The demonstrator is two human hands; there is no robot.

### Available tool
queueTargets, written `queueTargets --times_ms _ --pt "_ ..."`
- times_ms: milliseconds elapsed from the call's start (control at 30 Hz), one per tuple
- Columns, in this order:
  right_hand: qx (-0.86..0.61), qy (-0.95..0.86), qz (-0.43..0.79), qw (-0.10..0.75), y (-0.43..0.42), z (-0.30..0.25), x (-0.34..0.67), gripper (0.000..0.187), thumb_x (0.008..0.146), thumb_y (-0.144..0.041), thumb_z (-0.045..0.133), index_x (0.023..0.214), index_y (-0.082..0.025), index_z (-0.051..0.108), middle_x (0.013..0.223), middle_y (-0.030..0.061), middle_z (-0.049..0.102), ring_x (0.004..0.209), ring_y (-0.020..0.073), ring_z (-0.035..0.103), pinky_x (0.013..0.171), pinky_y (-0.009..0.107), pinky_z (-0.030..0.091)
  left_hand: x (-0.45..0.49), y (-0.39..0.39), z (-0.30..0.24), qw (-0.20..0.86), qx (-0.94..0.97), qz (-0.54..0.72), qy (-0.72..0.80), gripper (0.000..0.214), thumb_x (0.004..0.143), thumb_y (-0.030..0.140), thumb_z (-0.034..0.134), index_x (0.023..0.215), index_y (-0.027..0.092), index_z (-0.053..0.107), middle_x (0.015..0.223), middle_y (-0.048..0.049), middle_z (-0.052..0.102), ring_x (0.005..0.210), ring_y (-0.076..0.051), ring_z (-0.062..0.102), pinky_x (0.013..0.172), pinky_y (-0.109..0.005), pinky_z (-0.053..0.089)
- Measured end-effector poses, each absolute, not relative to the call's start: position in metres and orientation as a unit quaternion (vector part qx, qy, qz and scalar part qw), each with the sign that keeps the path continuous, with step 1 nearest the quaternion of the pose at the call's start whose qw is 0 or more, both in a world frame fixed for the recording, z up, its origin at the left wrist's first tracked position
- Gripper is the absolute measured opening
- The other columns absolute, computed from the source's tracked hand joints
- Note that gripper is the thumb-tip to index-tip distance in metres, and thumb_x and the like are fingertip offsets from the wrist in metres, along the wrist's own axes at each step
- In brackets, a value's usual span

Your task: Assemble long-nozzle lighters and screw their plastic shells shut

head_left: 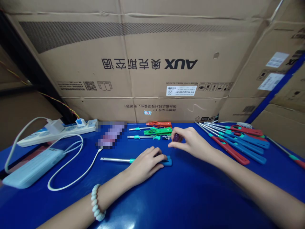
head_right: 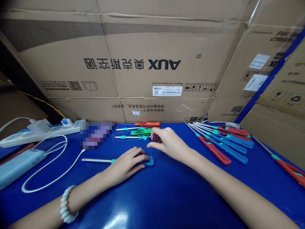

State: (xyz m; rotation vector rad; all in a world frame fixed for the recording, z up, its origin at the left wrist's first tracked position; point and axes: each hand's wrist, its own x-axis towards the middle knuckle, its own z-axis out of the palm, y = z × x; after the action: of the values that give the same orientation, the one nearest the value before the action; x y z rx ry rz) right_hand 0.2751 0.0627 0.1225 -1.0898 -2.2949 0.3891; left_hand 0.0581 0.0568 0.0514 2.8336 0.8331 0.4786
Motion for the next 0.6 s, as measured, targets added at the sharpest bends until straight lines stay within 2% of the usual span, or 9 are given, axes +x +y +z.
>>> queueTargets --times_ms 233,400,500,600 --pt "-0.404 -0.88 0.07 0.24 0.06 0.115 0.272 0.016 0.09 -0.028 0.056 0.101 -0.017 0.054 0.08 0.0039 0.067 0.068 0.0173 0.063 0.063 0.026 0.045 0.059 0.056 0.051 0.079 0.944 0.15 0.282 0.022 0.095 0.026 0.043 0.115 0.023 0.054 0.106 -0.0057 0.054 0.097 -0.021 0.052 0.093 -0.04 0.042" --pt "-0.353 -0.897 0.132 0.233 0.052 0.123 0.27 0.018 0.092 -0.015 0.045 0.108 -0.019 0.051 0.098 0.006 0.066 0.088 0.0175 0.063 0.077 0.029 0.047 0.058 0.057 0.05 0.076 0.944 0.159 0.278 0.022 0.095 0.025 0.044 0.115 0.024 0.054 0.105 -0.0053 0.054 0.097 -0.021 0.053 0.094 -0.04 0.041" --pt "-0.332 -0.897 0.176 0.235 0.051 0.128 0.27 0.017 0.092 -0.013 0.045 0.105 -0.019 0.054 0.097 0.0051 0.067 0.087 0.0158 0.063 0.077 0.027 0.047 0.057 0.057 0.048 0.077 0.943 0.171 0.274 0.022 0.095 0.026 0.045 0.114 0.024 0.054 0.106 -0.0051 0.055 0.098 -0.021 0.053 0.094 -0.039 0.041" --pt "-0.35 -0.89 0.173 0.236 0.053 0.127 0.272 0.003 0.09 -0.019 0.054 0.092 -0.018 0.056 0.083 0.0028 0.067 0.074 0.015 0.063 0.069 0.025 0.046 0.058 0.057 0.048 0.081 0.942 0.176 0.274 0.021 0.095 0.025 0.045 0.114 0.024 0.054 0.104 -0.0046 0.055 0.097 -0.02 0.053 0.093 -0.037 0.042"
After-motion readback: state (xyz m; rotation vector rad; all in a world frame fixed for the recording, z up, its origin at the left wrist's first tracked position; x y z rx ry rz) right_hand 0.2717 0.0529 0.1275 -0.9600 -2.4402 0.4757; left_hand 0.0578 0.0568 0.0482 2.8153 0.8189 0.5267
